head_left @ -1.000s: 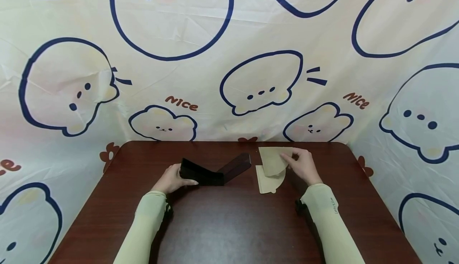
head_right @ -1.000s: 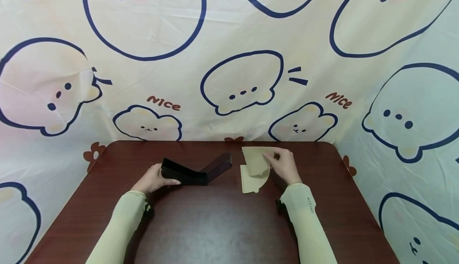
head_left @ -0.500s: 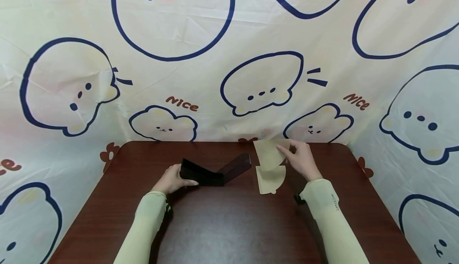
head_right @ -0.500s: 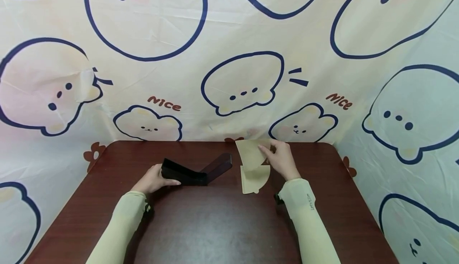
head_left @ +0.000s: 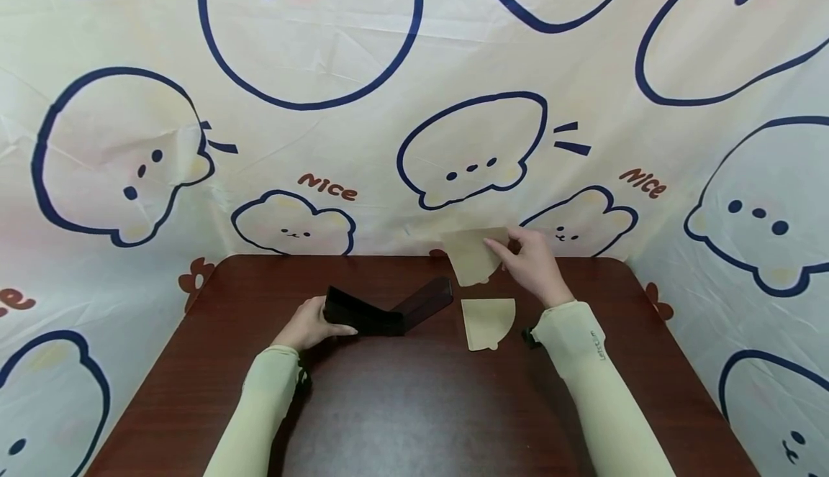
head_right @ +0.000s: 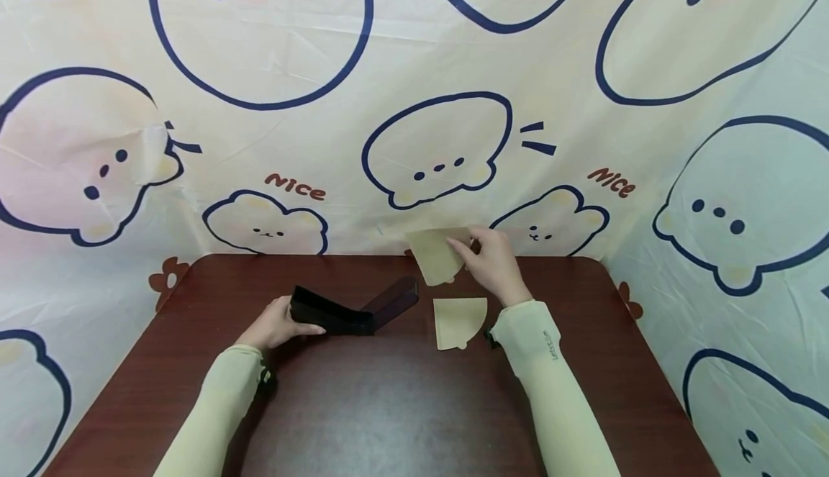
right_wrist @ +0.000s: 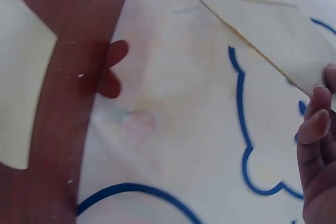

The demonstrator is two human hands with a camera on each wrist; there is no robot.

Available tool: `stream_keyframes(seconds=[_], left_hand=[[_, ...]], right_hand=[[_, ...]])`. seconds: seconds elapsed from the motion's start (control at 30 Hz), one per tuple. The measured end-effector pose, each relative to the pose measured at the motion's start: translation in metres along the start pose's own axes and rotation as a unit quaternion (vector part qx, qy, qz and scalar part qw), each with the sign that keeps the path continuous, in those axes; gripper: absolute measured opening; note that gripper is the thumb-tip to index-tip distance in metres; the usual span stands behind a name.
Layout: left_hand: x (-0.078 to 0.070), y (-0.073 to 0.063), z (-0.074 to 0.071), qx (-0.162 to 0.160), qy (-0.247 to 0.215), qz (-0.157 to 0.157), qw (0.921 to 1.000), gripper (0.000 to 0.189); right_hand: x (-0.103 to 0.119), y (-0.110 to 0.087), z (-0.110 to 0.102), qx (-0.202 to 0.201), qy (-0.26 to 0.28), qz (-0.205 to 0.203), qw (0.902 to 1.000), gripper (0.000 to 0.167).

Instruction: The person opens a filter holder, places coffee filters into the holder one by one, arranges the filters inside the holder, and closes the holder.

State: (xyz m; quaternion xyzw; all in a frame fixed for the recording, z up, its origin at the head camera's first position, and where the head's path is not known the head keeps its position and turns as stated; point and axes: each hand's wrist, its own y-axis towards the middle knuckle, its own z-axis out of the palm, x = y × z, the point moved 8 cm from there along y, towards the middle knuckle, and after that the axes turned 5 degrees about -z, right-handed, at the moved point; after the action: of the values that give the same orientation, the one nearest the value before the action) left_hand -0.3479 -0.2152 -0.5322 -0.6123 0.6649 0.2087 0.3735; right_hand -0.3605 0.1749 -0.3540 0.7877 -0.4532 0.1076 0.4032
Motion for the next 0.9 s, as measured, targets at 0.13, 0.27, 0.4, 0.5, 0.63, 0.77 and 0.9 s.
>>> stream_keyframes(seconds=[0.13, 0.27, 0.4, 0.5, 0.63, 0.77, 0.9], left_hand=[[0.0, 0.0, 0.0, -0.003, 0.003, 0.002, 1.0, 0.039], [0.0, 0.0, 0.0, -0.003, 0.006, 0.001, 1.0, 0.038], [-0.001, 0.001, 0.0, -0.001, 0.005, 0.002, 1.0, 0.039], [-0.001, 0.001, -0.001, -0.003, 0.006, 0.003, 1.0, 0.041], [-0.001, 0.001, -0.001, -0.005, 0.01, 0.001, 0.9999, 0.042], [-0.002, 0.001, -0.002, -0.005, 0.012, -0.001, 0.9999, 0.041], [-0.002, 0.0, -0.002, -0.006, 0.01, 0.0, 0.9999, 0.041]], right_hand=[[0.02, 0.012, 0.002, -0.009, -0.005, -0.037, 0.9993, 0.024], [0.039, 0.021, 0.008, -0.001, 0.016, -0.065, 0.9977, 0.018], [0.057, 0.028, 0.015, 0.013, 0.034, -0.084, 0.9958, 0.013], [0.068, 0.033, 0.022, 0.021, 0.035, -0.094, 0.9947, 0.024], [0.082, 0.038, 0.035, 0.036, 0.024, -0.118, 0.9921, 0.041], [0.096, 0.042, 0.05, 0.054, 0.006, -0.15, 0.9871, 0.039], [0.11, 0.045, 0.067, 0.081, -0.007, -0.175, 0.9812, 0.023]])
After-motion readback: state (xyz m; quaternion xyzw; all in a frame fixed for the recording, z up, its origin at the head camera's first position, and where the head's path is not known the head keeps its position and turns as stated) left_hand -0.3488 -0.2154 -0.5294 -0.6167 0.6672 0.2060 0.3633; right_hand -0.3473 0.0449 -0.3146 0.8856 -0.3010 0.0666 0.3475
